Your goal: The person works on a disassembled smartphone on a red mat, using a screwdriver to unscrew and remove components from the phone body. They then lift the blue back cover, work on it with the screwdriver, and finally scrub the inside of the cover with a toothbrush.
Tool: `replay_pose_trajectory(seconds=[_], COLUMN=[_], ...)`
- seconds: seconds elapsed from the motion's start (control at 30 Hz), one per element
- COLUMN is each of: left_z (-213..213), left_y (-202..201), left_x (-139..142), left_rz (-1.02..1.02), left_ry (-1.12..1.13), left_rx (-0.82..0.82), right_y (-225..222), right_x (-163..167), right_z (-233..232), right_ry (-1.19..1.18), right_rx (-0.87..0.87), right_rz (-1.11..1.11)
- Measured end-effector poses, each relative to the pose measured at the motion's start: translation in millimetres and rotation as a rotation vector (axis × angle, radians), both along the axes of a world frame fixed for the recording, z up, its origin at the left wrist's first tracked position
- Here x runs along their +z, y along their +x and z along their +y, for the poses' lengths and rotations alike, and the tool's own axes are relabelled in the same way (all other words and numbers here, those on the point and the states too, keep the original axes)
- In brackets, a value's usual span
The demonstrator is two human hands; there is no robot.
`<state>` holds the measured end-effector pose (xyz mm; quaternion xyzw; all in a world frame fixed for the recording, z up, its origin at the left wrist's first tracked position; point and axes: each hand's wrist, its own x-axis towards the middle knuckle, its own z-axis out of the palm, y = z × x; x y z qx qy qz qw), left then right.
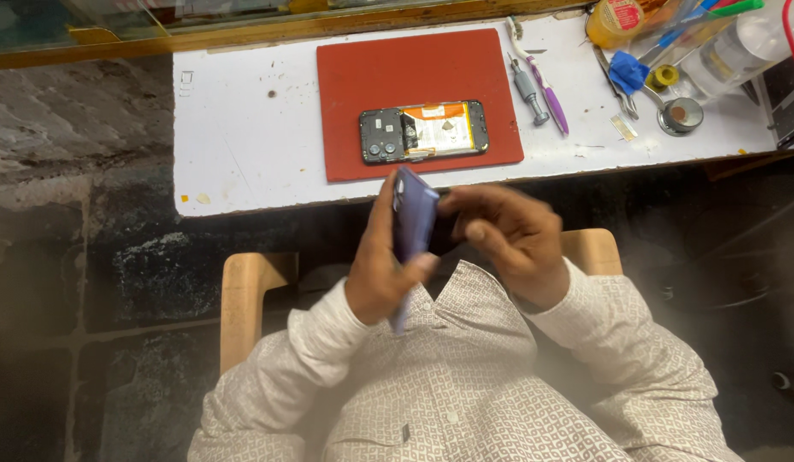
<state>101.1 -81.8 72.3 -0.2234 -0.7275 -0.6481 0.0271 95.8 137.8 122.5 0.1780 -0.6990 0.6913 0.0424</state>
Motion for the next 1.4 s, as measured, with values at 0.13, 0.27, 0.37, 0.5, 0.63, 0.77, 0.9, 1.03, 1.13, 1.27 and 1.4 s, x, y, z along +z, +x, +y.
replay_pose_trajectory(seconds=[0.13, 0.27, 0.37, 0.5, 0.63, 0.77, 0.9, 1.03, 1.13, 1.27, 1.4], left_z=[-19.9, -19.1, -9.8, 7.6, 28.1, 56.8, 79.3, 94.5, 99.7, 101.9, 101.6], left_y=[-31.8, -43.6, -47.5, -55.7, -90.4, -122.4, -139.1, -139.8, -141.2, -141.8, -140.1], left_x=[-15.6, -19.3, -17.5, -20.8, -23.7, -23.3, -22.3, -23.6, -23.3, -24.3, -28.7], left_rz=[-0.457, -0.557, -0.531, -0.542, -0.492, -0.414, -0.399, -0.361, -0.378, -0.434, -0.471], left_ry=[0.803, 1.091, 1.158, 1.281, 1.197, 1.167, 1.183, 1.169, 1.153, 1.152, 1.188], left_rx=[-0.374, -0.466, -0.518, -0.527, -0.529, -0.57, -0.639, -0.623, -0.648, -0.688, -0.71], right_y=[-54.3, -120.6, -138.0, -147.4, -153.8, -156.2, -155.2, -126.6, -116.1, -116.9, -116.7], right_x=[-12.4, -36.0, -53.7, -67.8, -71.7, -63.5, -33.7, -5.1, 0.2, -7.0, -21.1], right_z=[26.7, 57.0, 70.4, 72.1, 71.3, 78.4, 96.6, 114.1, 110.0, 96.9, 76.7], right_ry=[0.519, 0.769, 0.968, 1.111, 1.171, 1.031, 0.431, -0.136, -0.415, -0.681, -0.771], right_rx=[-0.474, -0.68, -0.722, -0.75, -0.78, -0.805, -0.629, -0.336, -0.138, -0.007, 0.118], right_rz=[0.435, 0.485, 0.487, 0.46, 0.479, 0.569, 0.314, 0.129, 0.085, -0.099, -0.169])
